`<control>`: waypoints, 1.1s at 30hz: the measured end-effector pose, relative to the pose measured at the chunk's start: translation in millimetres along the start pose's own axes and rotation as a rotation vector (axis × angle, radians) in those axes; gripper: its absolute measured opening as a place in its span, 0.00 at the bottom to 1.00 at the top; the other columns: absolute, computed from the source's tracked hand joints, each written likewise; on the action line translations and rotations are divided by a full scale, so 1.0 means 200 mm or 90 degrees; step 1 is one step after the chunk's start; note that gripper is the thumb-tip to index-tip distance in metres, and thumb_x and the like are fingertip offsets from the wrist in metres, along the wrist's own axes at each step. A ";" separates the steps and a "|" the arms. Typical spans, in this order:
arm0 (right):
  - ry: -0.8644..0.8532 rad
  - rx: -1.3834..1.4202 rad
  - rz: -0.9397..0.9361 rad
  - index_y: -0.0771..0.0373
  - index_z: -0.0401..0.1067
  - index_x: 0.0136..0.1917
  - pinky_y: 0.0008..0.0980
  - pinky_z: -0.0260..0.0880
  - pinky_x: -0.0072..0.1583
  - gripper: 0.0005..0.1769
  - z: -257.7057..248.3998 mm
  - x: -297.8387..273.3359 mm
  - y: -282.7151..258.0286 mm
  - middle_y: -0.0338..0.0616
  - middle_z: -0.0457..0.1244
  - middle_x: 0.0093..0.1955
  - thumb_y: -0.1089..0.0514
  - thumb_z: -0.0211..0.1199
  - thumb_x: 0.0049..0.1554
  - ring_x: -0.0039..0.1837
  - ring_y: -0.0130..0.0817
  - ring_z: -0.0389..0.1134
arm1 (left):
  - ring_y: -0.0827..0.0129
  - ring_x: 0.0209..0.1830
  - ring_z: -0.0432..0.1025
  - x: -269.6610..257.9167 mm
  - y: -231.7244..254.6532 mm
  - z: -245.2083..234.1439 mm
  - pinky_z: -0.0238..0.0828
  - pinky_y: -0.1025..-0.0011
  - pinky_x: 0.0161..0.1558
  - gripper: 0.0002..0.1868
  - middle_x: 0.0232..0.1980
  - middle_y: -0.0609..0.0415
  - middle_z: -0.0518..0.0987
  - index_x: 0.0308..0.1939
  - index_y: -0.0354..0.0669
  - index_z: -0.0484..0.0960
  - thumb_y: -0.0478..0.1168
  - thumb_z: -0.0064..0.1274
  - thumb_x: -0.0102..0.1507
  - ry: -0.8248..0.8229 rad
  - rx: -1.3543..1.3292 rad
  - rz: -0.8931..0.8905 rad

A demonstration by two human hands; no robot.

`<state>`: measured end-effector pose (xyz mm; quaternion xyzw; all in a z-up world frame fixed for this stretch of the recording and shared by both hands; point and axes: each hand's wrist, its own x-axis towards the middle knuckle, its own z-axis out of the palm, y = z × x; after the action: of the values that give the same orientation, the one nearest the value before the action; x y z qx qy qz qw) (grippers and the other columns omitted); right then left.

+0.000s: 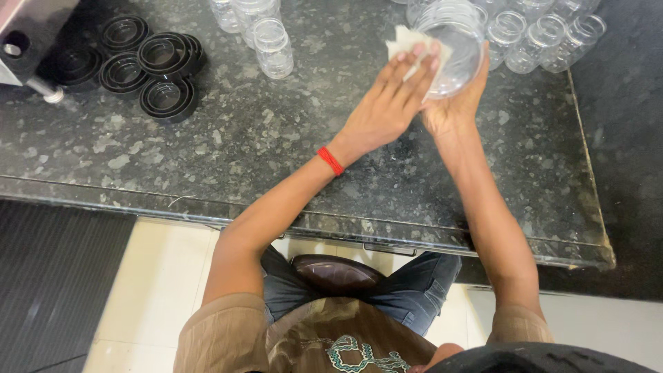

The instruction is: The person wipes the exterior of clear plastic containers with a white cloth on a dark countertop. They handle each container one at a time, rotating it to clean all sides, then place it back among other containers.

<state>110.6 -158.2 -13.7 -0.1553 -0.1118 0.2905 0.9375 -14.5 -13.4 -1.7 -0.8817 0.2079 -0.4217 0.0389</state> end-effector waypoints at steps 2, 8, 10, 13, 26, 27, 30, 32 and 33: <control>-0.036 0.008 0.039 0.72 0.53 0.80 0.53 0.73 0.67 0.53 -0.02 0.01 -0.02 0.69 0.59 0.71 0.28 0.54 0.59 0.65 0.60 0.68 | 0.47 0.84 0.48 -0.03 0.01 -0.01 0.46 0.50 0.83 0.31 0.83 0.39 0.55 0.78 0.23 0.60 0.37 0.46 0.73 -0.008 0.046 0.058; 0.065 -0.034 0.014 0.68 0.48 0.79 0.65 0.74 0.68 0.59 -0.04 0.02 -0.04 0.68 0.56 0.71 0.25 0.56 0.51 0.65 0.61 0.67 | 0.59 0.80 0.65 -0.01 0.13 -0.01 0.62 0.64 0.79 0.24 0.75 0.53 0.73 0.72 0.47 0.70 0.32 0.45 0.70 0.078 -0.392 -0.052; 0.051 -0.102 -0.001 0.62 0.47 0.80 0.69 0.74 0.69 0.59 -0.06 0.03 -0.03 0.61 0.54 0.74 0.26 0.59 0.49 0.68 0.58 0.64 | 0.65 0.61 0.77 0.03 0.17 -0.03 0.74 0.69 0.63 0.15 0.61 0.52 0.81 0.66 0.49 0.75 0.33 0.43 0.76 0.109 -0.618 -0.216; -0.001 -0.310 -0.156 0.63 0.41 0.88 0.56 0.63 0.77 0.63 -0.11 0.02 -0.01 0.65 0.50 0.84 0.25 0.64 0.59 0.79 0.57 0.58 | 0.67 0.42 0.79 0.08 0.13 -0.09 0.78 0.69 0.48 0.11 0.49 0.50 0.83 0.60 0.48 0.76 0.37 0.40 0.79 0.163 -0.762 -0.404; -0.248 -0.887 -0.268 0.51 0.29 0.86 0.54 0.57 0.85 0.65 -0.15 -0.02 0.22 0.59 0.44 0.87 0.49 0.78 0.59 0.85 0.54 0.52 | 0.42 0.43 0.76 -0.06 -0.33 -0.21 0.71 0.52 0.42 0.13 0.43 0.41 0.82 0.55 0.43 0.74 0.43 0.56 0.70 -0.004 -0.457 -0.261; -0.254 -0.894 -0.270 0.51 0.27 0.87 0.55 0.54 0.85 0.64 -0.16 -0.02 0.24 0.59 0.42 0.88 0.50 0.77 0.61 0.86 0.54 0.49 | 0.42 0.44 0.76 -0.07 -0.35 -0.16 0.71 0.52 0.43 0.12 0.43 0.41 0.82 0.54 0.43 0.74 0.42 0.56 0.70 0.007 -0.447 -0.268; -0.124 -0.994 -0.255 0.55 0.30 0.86 0.54 0.53 0.79 0.54 -0.20 -0.02 0.26 0.63 0.40 0.86 0.52 0.69 0.67 0.84 0.54 0.47 | 0.41 0.46 0.76 -0.11 -0.47 -0.01 0.70 0.50 0.46 0.11 0.42 0.40 0.81 0.51 0.41 0.73 0.40 0.55 0.69 0.020 -0.406 -0.305; -0.039 -1.051 -0.232 0.58 0.38 0.84 0.51 0.58 0.75 0.45 -0.22 -0.01 0.28 0.62 0.46 0.82 0.52 0.64 0.68 0.80 0.52 0.53 | 0.40 0.47 0.76 -0.09 -0.61 0.11 0.69 0.48 0.47 0.10 0.41 0.38 0.80 0.49 0.39 0.73 0.40 0.55 0.70 0.005 -0.362 -0.341; -0.023 -1.066 -0.220 0.58 0.44 0.83 0.48 0.61 0.75 0.40 -0.22 -0.01 0.28 0.59 0.51 0.79 0.51 0.62 0.68 0.78 0.50 0.58 | 0.39 0.46 0.75 -0.08 -0.67 0.18 0.70 0.47 0.45 0.10 0.42 0.38 0.80 0.50 0.39 0.73 0.39 0.55 0.69 0.017 -0.338 -0.339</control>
<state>93.7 -124.8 -74.9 -0.7729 -0.3269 -0.0323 0.5428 48.5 110.7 -3.1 -0.8788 0.0738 -0.3597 -0.3049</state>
